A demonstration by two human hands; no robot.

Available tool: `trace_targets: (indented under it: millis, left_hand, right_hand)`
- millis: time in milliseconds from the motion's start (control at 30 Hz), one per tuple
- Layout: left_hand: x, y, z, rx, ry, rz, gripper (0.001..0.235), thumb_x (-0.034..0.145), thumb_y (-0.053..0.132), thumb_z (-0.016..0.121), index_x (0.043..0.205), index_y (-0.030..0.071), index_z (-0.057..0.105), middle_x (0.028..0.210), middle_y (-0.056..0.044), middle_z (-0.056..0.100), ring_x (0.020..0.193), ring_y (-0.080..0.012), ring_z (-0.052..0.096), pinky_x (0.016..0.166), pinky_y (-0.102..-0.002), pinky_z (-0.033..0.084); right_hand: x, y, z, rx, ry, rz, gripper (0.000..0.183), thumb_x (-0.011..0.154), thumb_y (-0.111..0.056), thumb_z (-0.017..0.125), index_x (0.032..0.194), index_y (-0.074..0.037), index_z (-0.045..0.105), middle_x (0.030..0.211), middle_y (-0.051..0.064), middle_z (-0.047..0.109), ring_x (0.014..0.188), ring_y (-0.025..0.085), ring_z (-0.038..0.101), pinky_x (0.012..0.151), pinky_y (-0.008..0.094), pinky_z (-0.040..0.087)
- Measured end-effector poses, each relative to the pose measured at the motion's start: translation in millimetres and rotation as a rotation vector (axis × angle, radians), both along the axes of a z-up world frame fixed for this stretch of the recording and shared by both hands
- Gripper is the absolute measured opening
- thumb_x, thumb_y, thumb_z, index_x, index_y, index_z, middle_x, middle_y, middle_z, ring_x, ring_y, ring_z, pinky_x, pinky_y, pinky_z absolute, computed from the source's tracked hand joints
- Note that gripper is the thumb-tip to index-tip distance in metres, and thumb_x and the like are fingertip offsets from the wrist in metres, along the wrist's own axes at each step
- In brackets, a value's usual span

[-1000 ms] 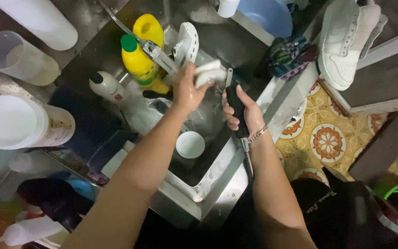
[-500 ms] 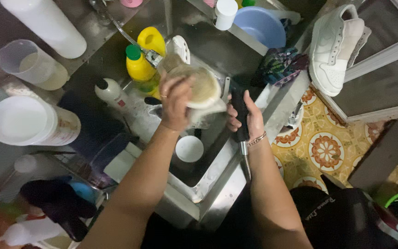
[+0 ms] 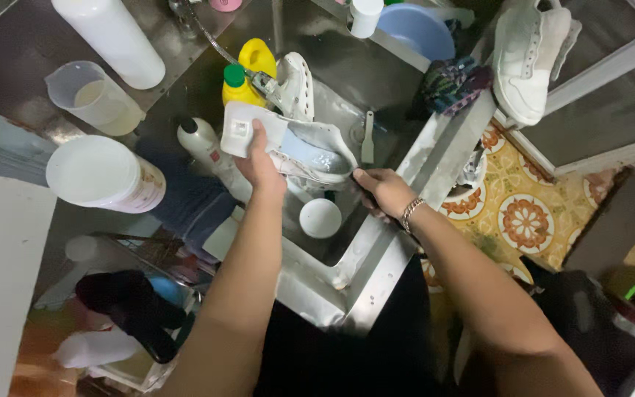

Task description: The person rinses a white sneaker under running water, scrubs the exterior and interior with a brush, removes the insole to clean it separately, and rinses the shoe again. The person handles the shoe and insole one at a time in a kitchen sink area.

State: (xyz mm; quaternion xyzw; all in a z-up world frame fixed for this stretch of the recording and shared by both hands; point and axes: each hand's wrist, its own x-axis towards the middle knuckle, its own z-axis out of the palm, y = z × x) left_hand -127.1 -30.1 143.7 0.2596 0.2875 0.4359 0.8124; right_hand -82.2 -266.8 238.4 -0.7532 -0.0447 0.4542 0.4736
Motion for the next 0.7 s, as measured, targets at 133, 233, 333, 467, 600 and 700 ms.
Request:
trace_targets:
  millis: [133,233,333,467,600,700]
  left_hand:
    - [-1,1,-12,0.154,0.055,0.001,0.053,0.085,0.010,0.083,0.131,-0.002,0.061,0.125,-0.013,0.069,0.110,-0.0248,0.067,0.095,-0.040,0.055]
    - [4,4,-17,0.253,0.149,0.017,0.055,0.082,0.009,0.086,0.130,0.000,0.060,0.125,-0.011,0.068,0.112,-0.0222,0.066,0.098,-0.036,0.053]
    - [5,1,-21,0.222,0.197,0.020,0.055,0.080,0.009,0.087,0.128,0.000,0.060,0.124,-0.011,0.069,0.111,-0.0218,0.067,0.098,-0.035,0.053]
    - [5,1,-19,0.205,0.195,-0.002,0.053,0.080,0.009,0.086,0.127,0.001,0.061,0.123,-0.011,0.068,0.110,-0.0211,0.066,0.097,-0.035,0.053]
    - [3,0,-18,0.223,0.201,0.016,0.051,0.080,0.008,0.088,0.122,0.000,0.060,0.121,-0.013,0.068,0.108,-0.0222,0.065,0.097,-0.036,0.052]
    - [5,1,-16,0.240,0.229,0.031,0.053,0.078,0.009,0.088,0.121,0.001,0.058,0.121,-0.011,0.068,0.108,-0.0216,0.066,0.096,-0.036,0.053]
  right_hand:
    - [-10,4,2,-0.059,-0.055,0.006,0.042,0.100,-0.042,0.057,0.089,-0.002,0.065,0.053,0.005,0.051,0.036,0.015,0.045,0.033,0.033,0.032]
    - [-14,8,3,-0.122,-0.074,0.040,0.041,0.099,-0.043,0.057,0.091,-0.004,0.067,0.052,0.005,0.050,0.036,0.015,0.045,0.033,0.034,0.032]
    - [-18,11,1,-0.200,-0.108,0.063,0.038,0.097,-0.044,0.057,0.095,-0.008,0.068,0.052,0.005,0.051,0.036,0.016,0.048,0.034,0.034,0.036]
    - [-17,17,-4,-0.214,-0.179,0.090,0.049,0.099,-0.046,0.059,0.090,0.002,0.067,0.052,0.007,0.053,0.037,0.017,0.050,0.035,0.033,0.039]
    - [-17,17,-9,-0.189,-0.126,0.005,0.048,0.099,-0.046,0.058,0.088,-0.001,0.067,0.051,0.006,0.051,0.035,0.017,0.047,0.034,0.035,0.036]
    - [-15,18,-13,-0.113,-0.073,-0.033,0.044,0.098,-0.044,0.058,0.089,-0.002,0.067,0.052,0.006,0.052,0.034,0.017,0.046,0.032,0.036,0.035]
